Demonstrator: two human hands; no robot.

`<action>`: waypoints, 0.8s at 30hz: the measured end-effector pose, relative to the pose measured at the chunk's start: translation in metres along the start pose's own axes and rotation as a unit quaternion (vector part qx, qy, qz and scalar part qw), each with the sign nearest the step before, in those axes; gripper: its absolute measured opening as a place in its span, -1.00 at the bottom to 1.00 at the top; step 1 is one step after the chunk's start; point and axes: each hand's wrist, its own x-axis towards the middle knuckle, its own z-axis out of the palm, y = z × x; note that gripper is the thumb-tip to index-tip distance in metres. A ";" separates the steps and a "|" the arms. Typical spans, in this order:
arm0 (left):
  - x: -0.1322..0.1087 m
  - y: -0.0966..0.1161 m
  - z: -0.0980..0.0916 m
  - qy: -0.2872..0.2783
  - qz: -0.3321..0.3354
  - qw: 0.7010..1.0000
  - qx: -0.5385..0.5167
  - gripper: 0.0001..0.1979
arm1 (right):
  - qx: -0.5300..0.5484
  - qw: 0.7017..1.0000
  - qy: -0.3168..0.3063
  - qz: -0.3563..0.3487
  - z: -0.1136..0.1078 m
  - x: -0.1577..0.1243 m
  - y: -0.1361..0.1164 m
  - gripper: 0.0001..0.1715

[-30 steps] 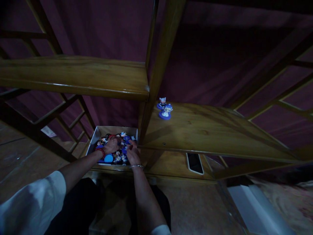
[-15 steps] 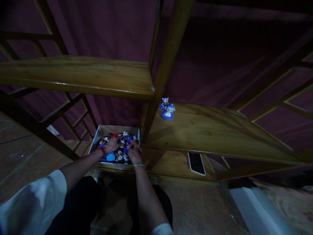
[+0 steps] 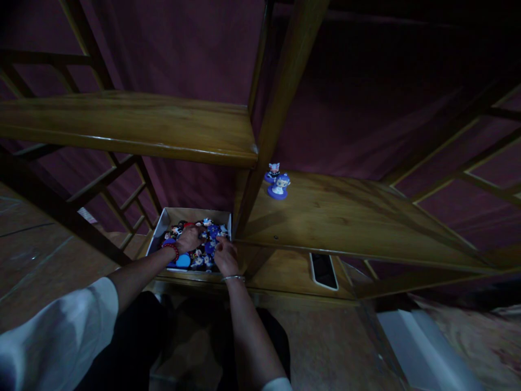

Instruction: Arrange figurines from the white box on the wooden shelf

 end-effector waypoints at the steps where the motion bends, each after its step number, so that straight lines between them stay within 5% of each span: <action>1: 0.000 0.000 0.000 0.000 0.000 1.000 0.002 -0.63 | -0.005 1.000 -0.004 0.001 -0.001 -0.001 0.000 -0.64; 24: -0.008 0.009 0.008 0.003 0.090 0.996 0.008 -0.59 | -0.048 0.999 -0.016 0.002 -0.011 -0.011 -0.013 -0.61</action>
